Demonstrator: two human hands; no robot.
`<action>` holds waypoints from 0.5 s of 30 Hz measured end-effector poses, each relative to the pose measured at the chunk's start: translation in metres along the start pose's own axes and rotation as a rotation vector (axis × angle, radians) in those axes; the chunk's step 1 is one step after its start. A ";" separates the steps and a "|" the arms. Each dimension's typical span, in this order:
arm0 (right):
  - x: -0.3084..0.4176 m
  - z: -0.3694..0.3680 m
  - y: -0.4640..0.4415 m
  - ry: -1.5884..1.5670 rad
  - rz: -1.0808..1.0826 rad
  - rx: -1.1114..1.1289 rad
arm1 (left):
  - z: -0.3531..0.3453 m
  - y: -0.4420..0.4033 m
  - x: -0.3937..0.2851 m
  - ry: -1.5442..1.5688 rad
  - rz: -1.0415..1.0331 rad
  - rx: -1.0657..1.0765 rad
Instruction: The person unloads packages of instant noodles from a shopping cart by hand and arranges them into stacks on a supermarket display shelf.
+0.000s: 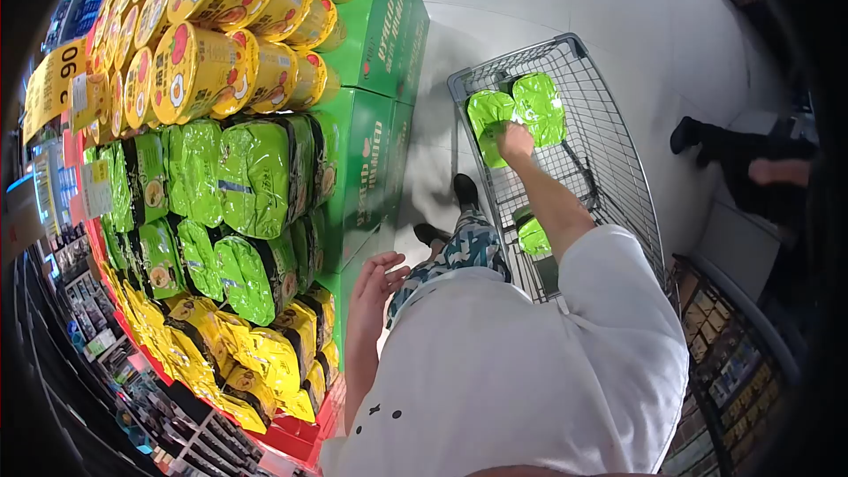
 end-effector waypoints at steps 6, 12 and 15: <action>-0.021 0.030 0.035 -0.382 0.335 -0.208 | -0.002 -0.003 0.006 -0.017 -0.027 0.026; -0.021 0.191 0.124 -0.578 0.320 -0.241 | -0.013 -0.013 0.013 -0.054 -0.060 0.043; -0.027 0.262 0.174 -0.724 0.413 -0.173 | -0.022 -0.031 0.017 -0.139 -0.128 0.152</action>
Point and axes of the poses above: each hand's wrist, its own y-axis away from the middle knuckle, its own z-axis out of the back of the hand, x = y × z, the point moved 3 cm from there along -y, towards the middle knuckle, and after that the axes turned 14 degrees about z, right-handed, at the moved point
